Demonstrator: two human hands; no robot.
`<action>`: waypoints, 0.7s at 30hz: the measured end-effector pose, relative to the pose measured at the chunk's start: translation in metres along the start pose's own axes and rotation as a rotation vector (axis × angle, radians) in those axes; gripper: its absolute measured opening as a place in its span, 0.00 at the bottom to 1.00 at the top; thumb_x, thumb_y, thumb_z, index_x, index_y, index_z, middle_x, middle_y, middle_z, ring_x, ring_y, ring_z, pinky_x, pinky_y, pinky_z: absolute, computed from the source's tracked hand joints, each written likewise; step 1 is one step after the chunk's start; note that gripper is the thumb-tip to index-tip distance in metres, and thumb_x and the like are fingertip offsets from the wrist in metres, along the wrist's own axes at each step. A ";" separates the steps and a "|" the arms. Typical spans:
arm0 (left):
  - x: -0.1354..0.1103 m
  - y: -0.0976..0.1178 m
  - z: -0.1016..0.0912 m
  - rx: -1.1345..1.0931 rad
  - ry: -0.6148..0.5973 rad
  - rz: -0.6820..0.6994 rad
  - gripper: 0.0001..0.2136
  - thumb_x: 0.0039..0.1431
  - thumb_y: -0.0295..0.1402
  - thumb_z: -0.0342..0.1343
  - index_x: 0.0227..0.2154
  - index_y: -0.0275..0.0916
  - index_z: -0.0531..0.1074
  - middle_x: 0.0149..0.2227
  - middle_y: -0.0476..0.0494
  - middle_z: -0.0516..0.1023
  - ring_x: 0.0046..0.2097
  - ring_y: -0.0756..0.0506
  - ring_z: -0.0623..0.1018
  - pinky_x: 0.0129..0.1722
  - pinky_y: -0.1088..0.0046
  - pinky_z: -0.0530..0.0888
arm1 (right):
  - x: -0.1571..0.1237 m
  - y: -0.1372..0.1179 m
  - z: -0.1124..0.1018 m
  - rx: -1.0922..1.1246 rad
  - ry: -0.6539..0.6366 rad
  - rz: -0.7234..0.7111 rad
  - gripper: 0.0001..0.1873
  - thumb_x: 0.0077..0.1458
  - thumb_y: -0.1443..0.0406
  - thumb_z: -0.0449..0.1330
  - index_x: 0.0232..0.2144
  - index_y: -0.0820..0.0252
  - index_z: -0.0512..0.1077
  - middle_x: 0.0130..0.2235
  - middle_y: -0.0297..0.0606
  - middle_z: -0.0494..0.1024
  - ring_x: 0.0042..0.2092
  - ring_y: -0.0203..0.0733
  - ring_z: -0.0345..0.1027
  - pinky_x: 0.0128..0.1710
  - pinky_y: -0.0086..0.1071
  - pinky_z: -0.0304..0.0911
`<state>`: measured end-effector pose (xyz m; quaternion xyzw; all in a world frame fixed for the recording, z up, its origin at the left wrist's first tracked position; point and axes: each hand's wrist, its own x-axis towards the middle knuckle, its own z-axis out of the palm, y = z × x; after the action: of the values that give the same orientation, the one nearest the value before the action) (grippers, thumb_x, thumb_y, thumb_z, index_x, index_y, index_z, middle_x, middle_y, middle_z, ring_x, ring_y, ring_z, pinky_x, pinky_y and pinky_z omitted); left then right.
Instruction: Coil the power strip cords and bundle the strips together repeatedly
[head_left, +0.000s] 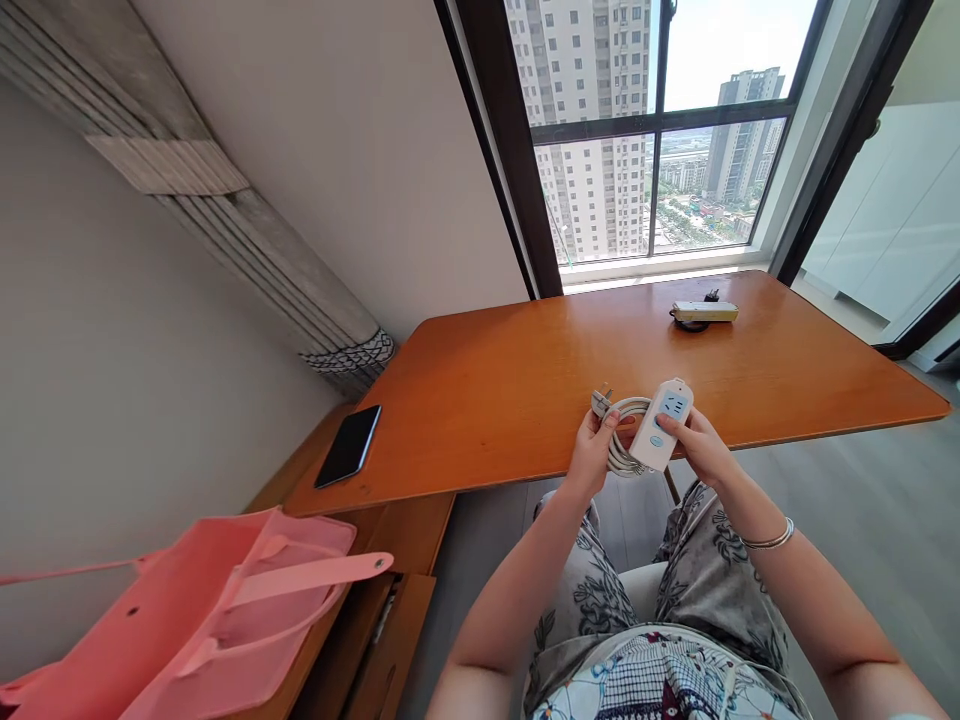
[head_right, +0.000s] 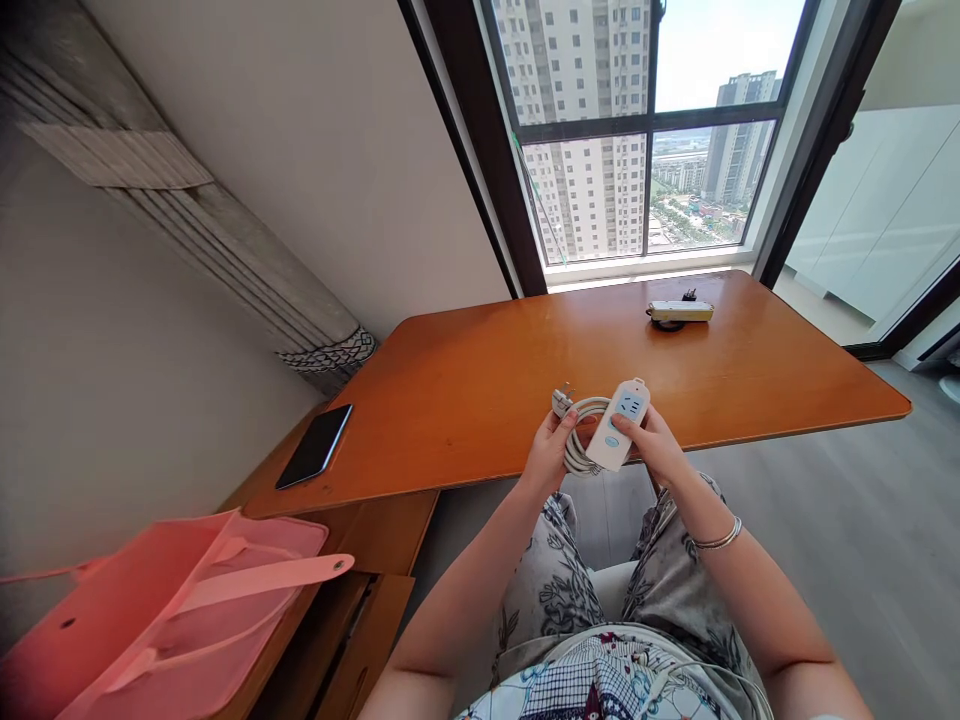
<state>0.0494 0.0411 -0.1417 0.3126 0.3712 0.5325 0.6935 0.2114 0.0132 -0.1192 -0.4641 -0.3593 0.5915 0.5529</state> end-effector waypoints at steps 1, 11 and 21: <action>0.002 0.000 0.001 0.015 -0.025 -0.036 0.21 0.47 0.44 0.70 0.41 0.40 0.72 0.37 0.43 0.82 0.44 0.38 0.82 0.48 0.56 0.78 | 0.002 0.000 -0.003 0.000 0.006 -0.004 0.30 0.35 0.51 0.75 0.38 0.58 0.71 0.39 0.40 0.82 0.43 0.51 0.78 0.35 0.35 0.73; 0.030 0.002 0.000 0.055 -0.086 -0.005 0.18 0.52 0.28 0.65 0.46 0.40 0.71 0.53 0.38 0.77 0.54 0.43 0.78 0.60 0.59 0.68 | 0.066 -0.025 -0.078 0.014 0.257 -0.081 0.17 0.43 0.63 0.73 0.34 0.59 0.71 0.34 0.36 0.81 0.33 0.41 0.77 0.32 0.33 0.75; 0.033 -0.003 -0.013 0.100 -0.124 0.074 0.15 0.47 0.34 0.68 0.37 0.38 0.71 0.39 0.45 0.79 0.40 0.48 0.80 0.49 0.65 0.73 | 0.124 -0.048 -0.164 -0.258 0.691 -0.276 0.37 0.48 0.60 0.66 0.55 0.55 0.52 0.57 0.50 0.70 0.52 0.48 0.73 0.48 0.46 0.73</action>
<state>0.0450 0.0731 -0.1573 0.3929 0.3418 0.5182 0.6784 0.3871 0.1277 -0.1444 -0.6489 -0.2826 0.2707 0.6525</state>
